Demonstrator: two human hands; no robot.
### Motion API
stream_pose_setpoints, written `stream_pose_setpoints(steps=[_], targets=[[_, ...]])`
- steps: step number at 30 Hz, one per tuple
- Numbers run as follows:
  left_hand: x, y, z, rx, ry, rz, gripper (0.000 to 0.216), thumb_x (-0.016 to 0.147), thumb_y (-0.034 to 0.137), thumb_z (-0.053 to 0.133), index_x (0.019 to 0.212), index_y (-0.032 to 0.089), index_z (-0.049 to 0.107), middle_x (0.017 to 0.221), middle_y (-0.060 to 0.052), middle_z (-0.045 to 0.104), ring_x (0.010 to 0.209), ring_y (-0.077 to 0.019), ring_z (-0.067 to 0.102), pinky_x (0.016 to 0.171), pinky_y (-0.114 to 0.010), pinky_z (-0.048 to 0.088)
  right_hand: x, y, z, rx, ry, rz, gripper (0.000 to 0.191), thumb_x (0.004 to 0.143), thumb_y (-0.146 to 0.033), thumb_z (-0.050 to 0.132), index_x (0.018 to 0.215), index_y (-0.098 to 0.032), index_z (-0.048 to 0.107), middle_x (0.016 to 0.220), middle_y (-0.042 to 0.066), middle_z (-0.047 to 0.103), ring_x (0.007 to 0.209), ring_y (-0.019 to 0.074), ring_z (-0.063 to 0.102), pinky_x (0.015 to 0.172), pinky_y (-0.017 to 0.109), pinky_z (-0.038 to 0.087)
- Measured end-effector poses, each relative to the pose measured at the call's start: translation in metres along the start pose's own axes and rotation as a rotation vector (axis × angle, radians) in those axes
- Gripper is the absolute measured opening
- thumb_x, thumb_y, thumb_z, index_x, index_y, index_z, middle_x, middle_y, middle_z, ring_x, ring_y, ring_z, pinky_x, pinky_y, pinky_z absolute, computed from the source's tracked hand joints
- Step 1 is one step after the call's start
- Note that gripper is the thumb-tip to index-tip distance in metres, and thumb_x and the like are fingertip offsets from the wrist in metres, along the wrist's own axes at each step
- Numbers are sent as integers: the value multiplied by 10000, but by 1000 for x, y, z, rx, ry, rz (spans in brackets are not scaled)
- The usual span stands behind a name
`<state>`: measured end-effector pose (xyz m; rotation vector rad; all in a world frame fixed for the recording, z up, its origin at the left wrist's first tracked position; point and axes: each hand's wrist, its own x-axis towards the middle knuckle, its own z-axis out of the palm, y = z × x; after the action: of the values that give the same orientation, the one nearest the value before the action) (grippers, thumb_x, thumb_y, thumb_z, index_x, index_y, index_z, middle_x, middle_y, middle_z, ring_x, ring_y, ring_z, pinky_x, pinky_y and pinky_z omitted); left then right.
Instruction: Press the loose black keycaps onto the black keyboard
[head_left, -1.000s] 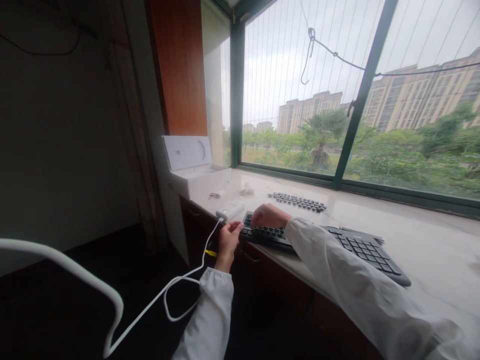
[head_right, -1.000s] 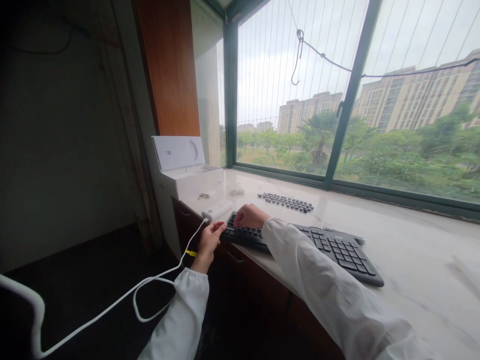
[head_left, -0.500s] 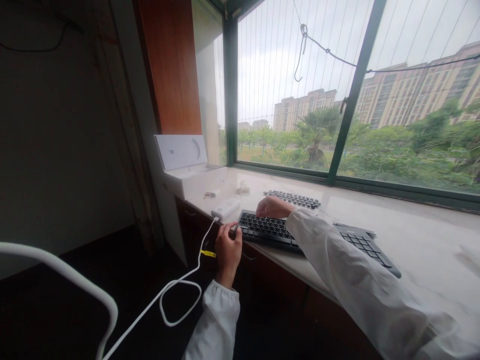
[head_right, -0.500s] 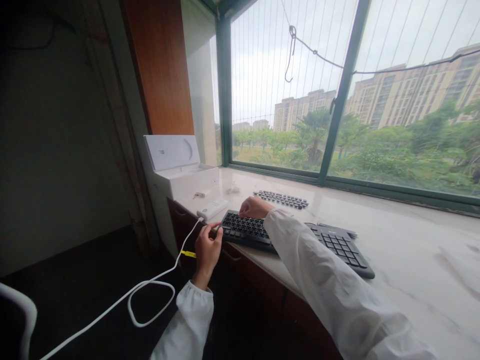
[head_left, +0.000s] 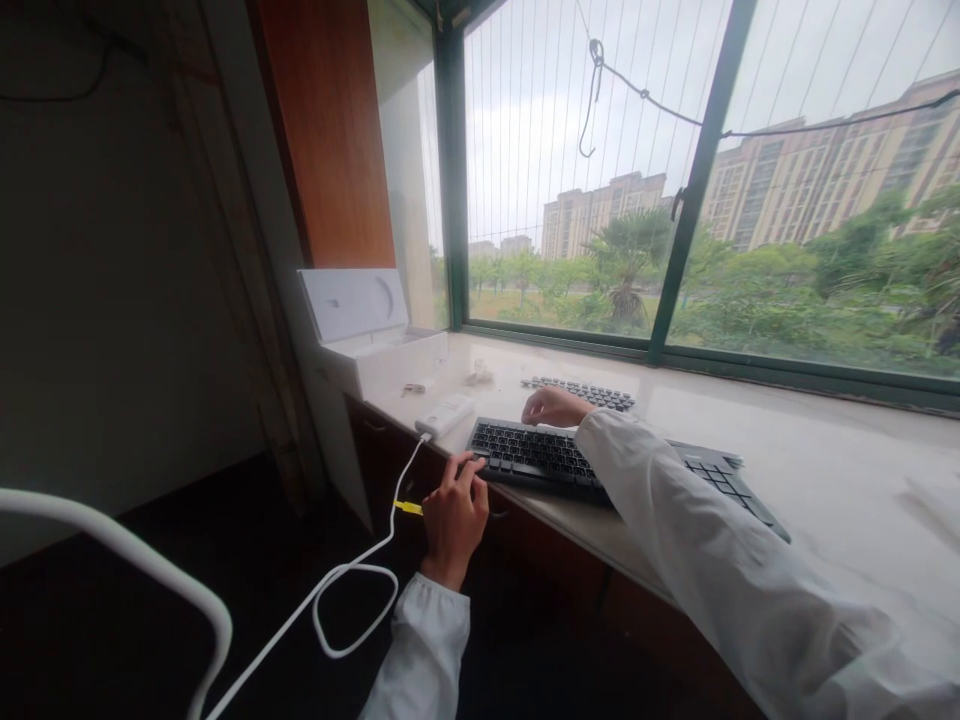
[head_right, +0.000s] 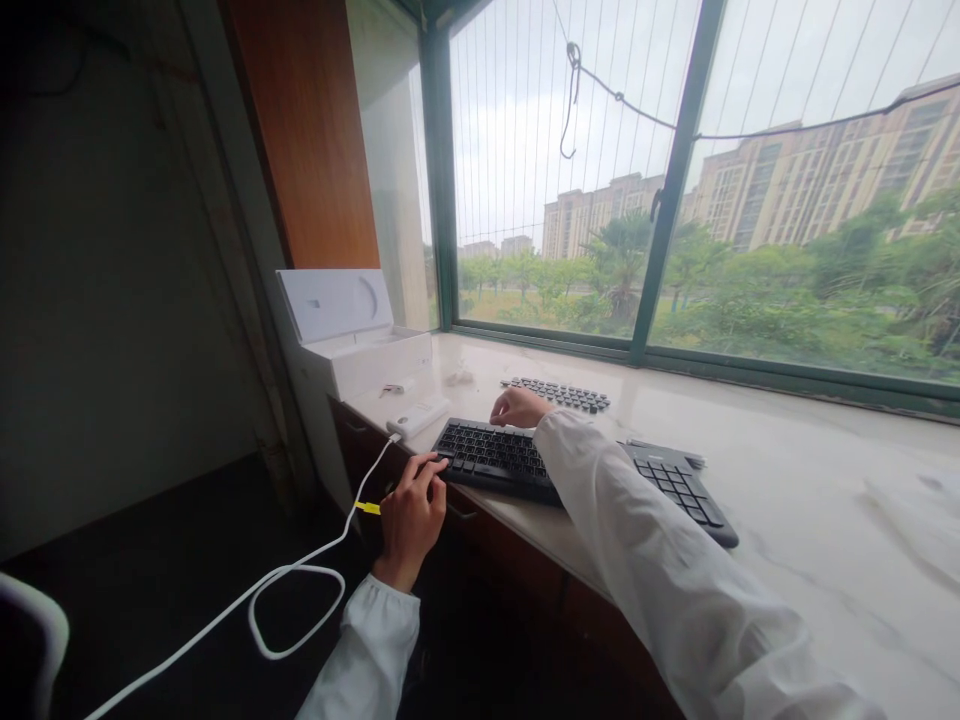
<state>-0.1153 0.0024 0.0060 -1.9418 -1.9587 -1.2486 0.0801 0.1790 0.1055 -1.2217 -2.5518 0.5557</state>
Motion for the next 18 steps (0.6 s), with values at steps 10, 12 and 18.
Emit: stream_pose_setpoints(steps=[10,12,18], targets=[[0,10,-1,-22,-77,37,329,946,268,406,1227,291,576,1359,-47,542,960,-187,657,771,-278,504,-1,8,-4,16,27,24,216,775,-328,678,848,-149,773,818,63,753,776,171,674,751,283,491],[-4,9,1,-40,-69,68,315,942,252,401,1174,290,610,1397,-40,504,955,-177,655,796,-278,507,-1,10,-5,11,31,32,209,778,-312,663,846,-146,771,802,58,752,764,169,675,741,276,486],[-16,10,10,-111,-32,120,317,921,205,405,1156,262,610,1418,-48,476,983,-170,644,851,-277,520,-3,17,-9,7,39,47,207,757,-324,673,820,-154,773,784,51,748,761,168,667,722,266,479]])
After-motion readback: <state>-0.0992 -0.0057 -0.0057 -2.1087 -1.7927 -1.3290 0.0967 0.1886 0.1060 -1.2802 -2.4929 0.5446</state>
